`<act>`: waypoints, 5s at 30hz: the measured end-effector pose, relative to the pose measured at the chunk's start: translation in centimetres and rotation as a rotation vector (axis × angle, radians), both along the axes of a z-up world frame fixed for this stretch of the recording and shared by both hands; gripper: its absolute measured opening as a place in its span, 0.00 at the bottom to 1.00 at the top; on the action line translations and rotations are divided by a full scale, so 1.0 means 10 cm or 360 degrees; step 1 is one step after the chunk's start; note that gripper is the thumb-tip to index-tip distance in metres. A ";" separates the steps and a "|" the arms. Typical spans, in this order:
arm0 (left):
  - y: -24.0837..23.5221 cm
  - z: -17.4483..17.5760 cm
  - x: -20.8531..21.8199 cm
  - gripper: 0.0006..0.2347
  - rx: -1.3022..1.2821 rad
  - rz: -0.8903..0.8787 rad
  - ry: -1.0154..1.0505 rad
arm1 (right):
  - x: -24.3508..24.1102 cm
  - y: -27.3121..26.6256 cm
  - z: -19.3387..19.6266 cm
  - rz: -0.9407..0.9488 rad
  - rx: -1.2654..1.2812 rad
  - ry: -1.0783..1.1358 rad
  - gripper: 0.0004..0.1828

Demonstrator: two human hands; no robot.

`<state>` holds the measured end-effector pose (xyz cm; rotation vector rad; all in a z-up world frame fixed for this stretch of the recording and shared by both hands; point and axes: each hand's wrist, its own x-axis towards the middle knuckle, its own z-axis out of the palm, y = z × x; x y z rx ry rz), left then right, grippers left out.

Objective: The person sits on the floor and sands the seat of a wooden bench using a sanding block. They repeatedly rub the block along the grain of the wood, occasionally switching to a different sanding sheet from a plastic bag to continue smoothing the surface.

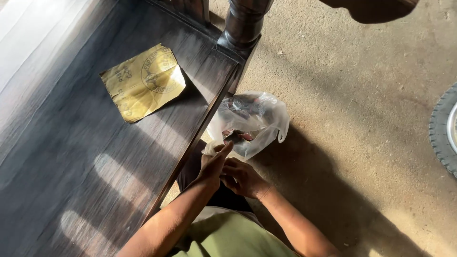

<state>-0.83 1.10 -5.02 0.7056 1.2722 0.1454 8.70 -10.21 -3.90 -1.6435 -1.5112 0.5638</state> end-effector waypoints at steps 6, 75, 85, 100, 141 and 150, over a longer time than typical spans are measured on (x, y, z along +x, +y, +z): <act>-0.07 -0.46 -0.16 0.19 0.0970 -0.0237 0.0209 | 0.66 0.53 -0.54 -0.0037 -0.0781 0.0686 0.12; 0.18 0.21 -0.04 0.23 0.0600 -0.0517 -0.0190 | 1.21 0.22 0.33 -0.0588 -0.0250 0.1163 0.06; -0.06 1.40 -0.44 0.39 0.2466 -0.0573 -0.0608 | 0.46 0.01 1.11 -0.0670 0.0087 0.0913 0.06; 0.66 1.59 -1.23 0.13 0.0166 0.0172 -0.1496 | -0.17 0.67 1.34 -0.0559 0.0294 0.1397 0.04; 1.13 1.19 -1.49 0.13 -0.0123 0.0228 -0.2151 | 0.74 0.66 0.43 -0.0629 -0.1347 -0.0500 0.10; 1.16 1.09 -1.50 0.10 -0.0471 0.0292 -0.2640 | 0.75 0.55 -0.40 -0.0913 -0.1098 -0.0704 0.17</act>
